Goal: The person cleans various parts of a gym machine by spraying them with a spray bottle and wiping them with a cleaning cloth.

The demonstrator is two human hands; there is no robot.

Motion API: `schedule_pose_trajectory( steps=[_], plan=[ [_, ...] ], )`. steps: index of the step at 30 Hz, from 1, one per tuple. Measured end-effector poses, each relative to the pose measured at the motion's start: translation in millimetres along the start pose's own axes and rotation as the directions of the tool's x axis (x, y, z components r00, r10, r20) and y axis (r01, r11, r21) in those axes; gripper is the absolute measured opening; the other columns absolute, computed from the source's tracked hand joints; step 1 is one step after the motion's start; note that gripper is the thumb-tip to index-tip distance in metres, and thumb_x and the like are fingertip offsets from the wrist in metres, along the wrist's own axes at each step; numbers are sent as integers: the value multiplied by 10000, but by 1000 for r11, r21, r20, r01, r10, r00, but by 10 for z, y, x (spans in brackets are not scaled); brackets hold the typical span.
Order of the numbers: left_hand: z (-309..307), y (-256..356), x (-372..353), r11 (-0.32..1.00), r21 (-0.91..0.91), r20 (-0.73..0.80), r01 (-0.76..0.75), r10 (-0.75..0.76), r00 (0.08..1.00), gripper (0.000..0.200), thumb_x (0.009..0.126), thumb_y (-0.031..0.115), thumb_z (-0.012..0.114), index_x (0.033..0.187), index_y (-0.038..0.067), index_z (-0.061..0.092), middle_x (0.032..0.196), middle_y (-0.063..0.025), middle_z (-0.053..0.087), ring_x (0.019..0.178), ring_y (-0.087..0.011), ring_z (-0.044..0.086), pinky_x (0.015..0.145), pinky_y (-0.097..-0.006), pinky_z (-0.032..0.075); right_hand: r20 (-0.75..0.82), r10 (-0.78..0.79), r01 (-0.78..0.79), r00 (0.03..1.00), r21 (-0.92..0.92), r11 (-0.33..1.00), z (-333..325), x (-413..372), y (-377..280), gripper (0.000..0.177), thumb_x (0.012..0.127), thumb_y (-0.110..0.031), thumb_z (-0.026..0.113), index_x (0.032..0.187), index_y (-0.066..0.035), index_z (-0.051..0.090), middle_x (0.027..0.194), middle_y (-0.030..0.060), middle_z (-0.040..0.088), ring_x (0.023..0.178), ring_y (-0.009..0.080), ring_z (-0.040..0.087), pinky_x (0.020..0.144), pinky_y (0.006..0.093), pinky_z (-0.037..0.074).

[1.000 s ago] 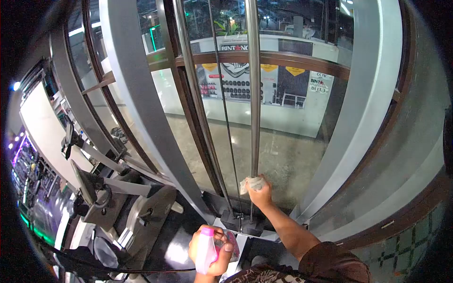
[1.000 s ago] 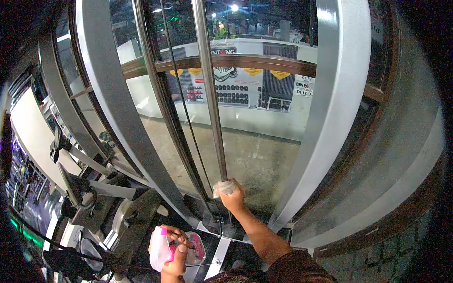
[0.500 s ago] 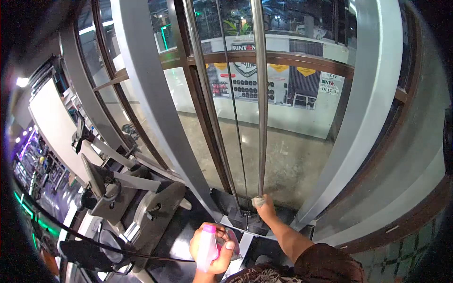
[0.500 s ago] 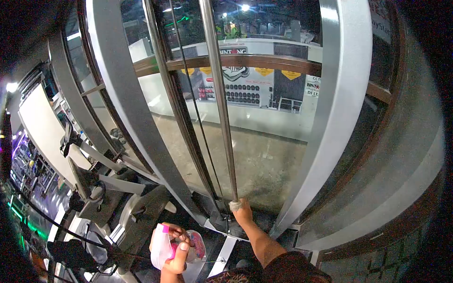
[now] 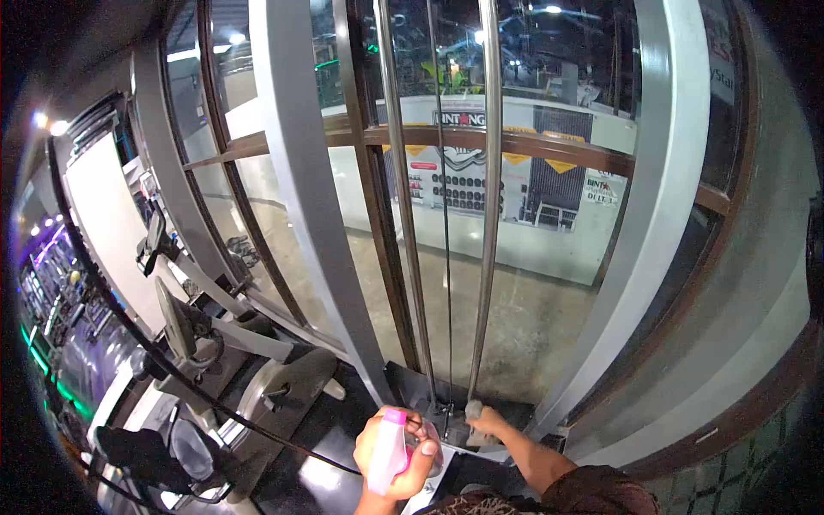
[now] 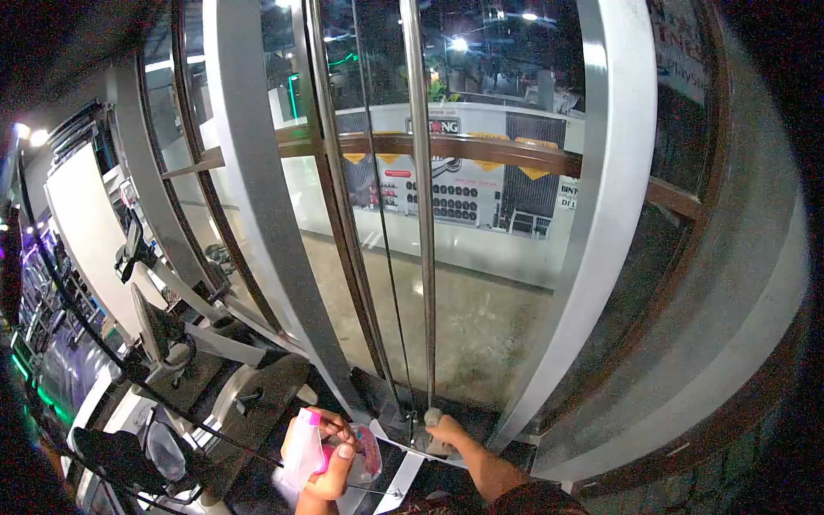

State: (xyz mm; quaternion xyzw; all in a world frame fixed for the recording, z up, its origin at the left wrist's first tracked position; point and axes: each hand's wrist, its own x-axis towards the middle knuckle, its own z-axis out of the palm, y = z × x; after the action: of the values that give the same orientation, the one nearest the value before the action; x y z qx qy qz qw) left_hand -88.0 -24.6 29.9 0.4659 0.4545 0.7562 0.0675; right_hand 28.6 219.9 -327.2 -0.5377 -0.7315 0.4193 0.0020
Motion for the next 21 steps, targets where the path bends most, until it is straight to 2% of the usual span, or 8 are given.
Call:
schedule_pose_trajectory(
  steps=[3,4,7,9,10,13,19,21],
  plan=[
    [3,65,70,999,18,5,-41,41,999,272,737,73,780,925,-24,609,814,-126,661,733,-220,654,700,-334,538,214,-151,117,965,164,980,83,-73,31,519,726,-500,818,869,-8,735,886,189,728,771,289,698,730,397,544],
    [32,80,109,999,10,-6,-52,52,999,275,738,73,779,929,-27,608,813,-126,660,730,-219,653,697,-332,537,289,-91,53,953,137,989,67,-26,-135,525,766,-487,814,978,-15,722,884,152,730,761,242,679,725,385,540],
    [169,213,286,996,-12,-48,-88,88,995,283,751,87,778,933,-33,598,814,-131,649,717,-205,647,684,-323,531,112,-490,353,865,558,751,-611,-623,-1140,464,833,-391,800,1072,-9,691,932,136,736,848,201,692,763,365,539],
    [221,334,370,995,-33,-80,-98,95,992,295,756,97,784,936,-34,591,817,-134,645,712,-200,643,681,-319,529,-179,-647,660,741,376,651,-1106,-834,-1692,382,885,-298,773,1125,-20,668,983,99,735,902,159,689,795,351,539],
    [151,357,383,978,98,56,-184,180,982,353,824,99,741,1048,-37,505,931,-153,559,800,-188,593,700,-337,553,-286,-662,714,692,404,572,-1450,-1198,-2056,346,894,-276,765,1109,-22,673,1000,87,733,910,153,690,804,343,540],
    [224,560,396,944,187,21,-273,274,962,384,888,156,702,1166,-45,528,1001,-101,549,863,-177,560,758,-302,508,-497,-666,812,557,495,310,-2276,-1969,-2889,272,954,-200,693,1147,-12,657,1048,65,717,963,130,668,857,310,528],
    [177,829,401,903,273,-9,-332,347,938,375,866,260,726,1052,-48,619,866,-100,598,775,-215,591,712,-308,492,-792,-604,993,84,116,-13,-3205,-2661,-4280,252,979,-266,658,935,-19,691,817,45,715,733,115,661,695,285,510],
    [94,801,333,991,-92,-75,-101,94,993,354,830,102,751,1063,-18,513,946,-139,561,812,-183,594,676,-344,569,-786,-617,1000,-24,-15,-19,-3423,-2799,-4682,222,967,-245,667,908,-32,685,774,62,696,710,167,665,702,323,513]
  ],
)
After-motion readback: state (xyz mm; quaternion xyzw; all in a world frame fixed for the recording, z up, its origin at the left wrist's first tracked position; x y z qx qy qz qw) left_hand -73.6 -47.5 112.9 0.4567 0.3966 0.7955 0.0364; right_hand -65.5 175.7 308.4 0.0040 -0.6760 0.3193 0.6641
